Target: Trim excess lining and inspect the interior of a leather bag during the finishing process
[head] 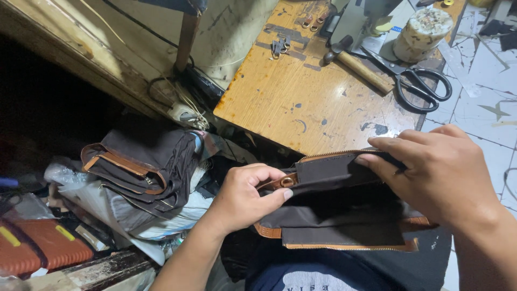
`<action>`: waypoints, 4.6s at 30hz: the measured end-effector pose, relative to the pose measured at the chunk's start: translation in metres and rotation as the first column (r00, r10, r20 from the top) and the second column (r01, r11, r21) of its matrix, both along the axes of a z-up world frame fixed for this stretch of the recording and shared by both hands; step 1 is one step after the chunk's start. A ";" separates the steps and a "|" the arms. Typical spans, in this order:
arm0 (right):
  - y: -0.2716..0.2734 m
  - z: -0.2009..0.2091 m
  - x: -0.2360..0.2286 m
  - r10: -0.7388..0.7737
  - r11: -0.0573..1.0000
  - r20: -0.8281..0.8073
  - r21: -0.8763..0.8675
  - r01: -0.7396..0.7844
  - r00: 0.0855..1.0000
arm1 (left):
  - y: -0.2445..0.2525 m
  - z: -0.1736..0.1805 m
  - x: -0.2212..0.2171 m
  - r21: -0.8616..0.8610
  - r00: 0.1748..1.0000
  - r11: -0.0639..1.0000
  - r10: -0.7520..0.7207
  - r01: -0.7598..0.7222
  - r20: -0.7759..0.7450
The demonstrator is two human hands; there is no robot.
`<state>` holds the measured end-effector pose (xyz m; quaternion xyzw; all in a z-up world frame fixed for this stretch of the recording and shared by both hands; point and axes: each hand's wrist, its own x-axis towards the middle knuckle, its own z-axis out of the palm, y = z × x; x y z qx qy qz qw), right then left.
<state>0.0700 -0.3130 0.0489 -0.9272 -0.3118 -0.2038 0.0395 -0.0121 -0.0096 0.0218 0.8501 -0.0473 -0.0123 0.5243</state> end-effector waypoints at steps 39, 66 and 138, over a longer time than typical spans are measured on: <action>0.004 0.019 -0.012 0.132 0.988 -0.004 0.082 -0.131 0.991 | 0.000 0.011 -0.006 0.095 0.964 0.995 -0.021 -0.005 0.265; 0.023 -0.007 -0.079 0.279 0.941 0.305 0.104 -0.323 0.911 | 0.026 -0.022 -0.015 -0.426 0.999 0.904 -0.044 0.041 0.001; 0.044 -0.085 -0.109 0.428 0.752 -0.305 0.642 -0.149 0.851 | -0.004 -0.017 -0.036 0.294 0.837 0.932 -0.329 0.214 0.436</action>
